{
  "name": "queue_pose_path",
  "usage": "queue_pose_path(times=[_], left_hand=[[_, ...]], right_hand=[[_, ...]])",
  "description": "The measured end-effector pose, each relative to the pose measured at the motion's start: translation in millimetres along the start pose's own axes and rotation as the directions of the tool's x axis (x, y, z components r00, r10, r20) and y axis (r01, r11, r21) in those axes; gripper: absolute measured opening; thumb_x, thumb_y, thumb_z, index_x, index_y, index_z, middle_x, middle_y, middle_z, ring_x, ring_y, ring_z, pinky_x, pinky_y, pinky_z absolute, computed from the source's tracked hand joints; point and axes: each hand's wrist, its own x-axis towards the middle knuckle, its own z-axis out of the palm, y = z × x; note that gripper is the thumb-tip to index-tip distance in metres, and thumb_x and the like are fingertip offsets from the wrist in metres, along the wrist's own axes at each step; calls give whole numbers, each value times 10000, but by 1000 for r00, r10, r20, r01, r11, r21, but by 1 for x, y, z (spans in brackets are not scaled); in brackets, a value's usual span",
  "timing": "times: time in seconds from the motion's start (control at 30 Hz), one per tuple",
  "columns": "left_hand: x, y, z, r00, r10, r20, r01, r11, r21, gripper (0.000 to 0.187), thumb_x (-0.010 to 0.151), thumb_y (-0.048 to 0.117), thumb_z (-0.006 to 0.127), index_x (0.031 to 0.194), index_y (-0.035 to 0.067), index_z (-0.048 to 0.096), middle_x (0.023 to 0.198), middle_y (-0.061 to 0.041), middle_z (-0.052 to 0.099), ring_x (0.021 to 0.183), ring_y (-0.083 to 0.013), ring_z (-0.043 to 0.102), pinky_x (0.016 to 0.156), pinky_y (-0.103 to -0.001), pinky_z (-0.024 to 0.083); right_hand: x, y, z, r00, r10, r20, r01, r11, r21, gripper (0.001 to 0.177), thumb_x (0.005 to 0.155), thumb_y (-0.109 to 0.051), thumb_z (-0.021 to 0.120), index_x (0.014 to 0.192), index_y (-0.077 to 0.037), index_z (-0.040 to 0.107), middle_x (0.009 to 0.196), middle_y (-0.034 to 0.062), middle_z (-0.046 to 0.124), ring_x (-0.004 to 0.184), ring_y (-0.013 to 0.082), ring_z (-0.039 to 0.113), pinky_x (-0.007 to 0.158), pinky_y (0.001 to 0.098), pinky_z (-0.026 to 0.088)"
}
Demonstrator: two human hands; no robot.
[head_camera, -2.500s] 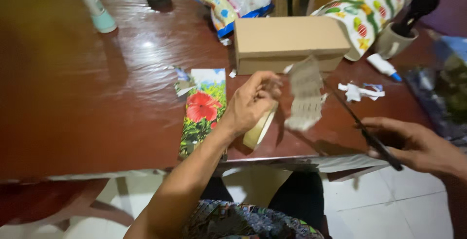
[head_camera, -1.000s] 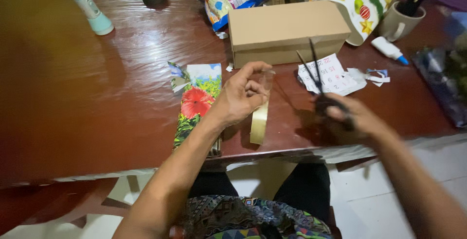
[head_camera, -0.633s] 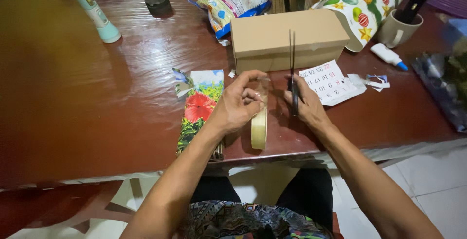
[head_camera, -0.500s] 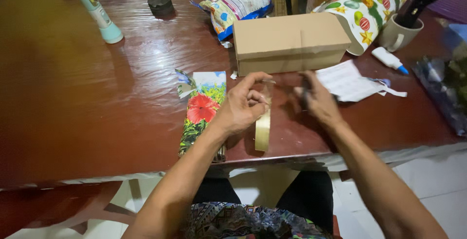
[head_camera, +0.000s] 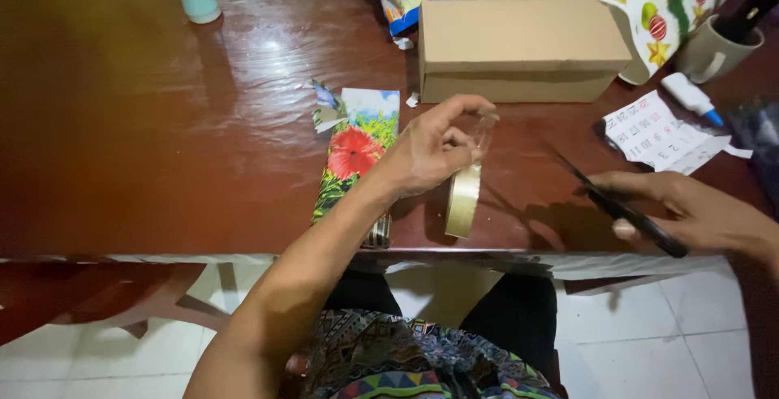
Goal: The person folds the top flap of a floral-patterned gift-wrapped package and secures it with clear tape. They then cut a piece of tape with scissors and apply it to the package, placing the finished item on a stack of other wrapped gifts.
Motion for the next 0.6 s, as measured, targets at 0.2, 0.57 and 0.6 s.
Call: queue_pose_path(times=[0.2, 0.57, 0.6], left_hand=[[6, 2, 3, 996, -12, 89, 10, 1000, 13, 535, 872, -26, 649, 1391, 71, 561, 1175, -52, 686, 893, -105, 708, 799, -279, 606], [5, 0, 0, 988, -43, 149, 54, 996, -73, 528, 880, -40, 686, 1382, 68, 565, 1019, -20, 695, 868, -57, 675, 773, -231, 557], [4, -1, 0, 988, -37, 150, 50, 995, -89, 529, 879, -41, 680, 1384, 62, 563, 1028, -17, 692, 867, -56, 669, 775, -232, 555]], right_hand=[[-1, -23, -10, 991, -101, 89, 112, 984, -141, 907, 732, -564, 859, 1507, -204, 555, 1335, 63, 714, 1109, 236, 685, 891, 415, 587], [-11, -22, -24, 984, 96, 152, -87, 994, -64, 787, 762, -430, 889, 1448, -164, 609, 789, 82, 681, 613, 186, 631, 556, 420, 485], [-12, -12, -25, 987, 62, 151, -52, 997, -64, 782, 766, -427, 892, 1444, -145, 624, 788, 81, 689, 618, 175, 645, 558, 406, 486]])
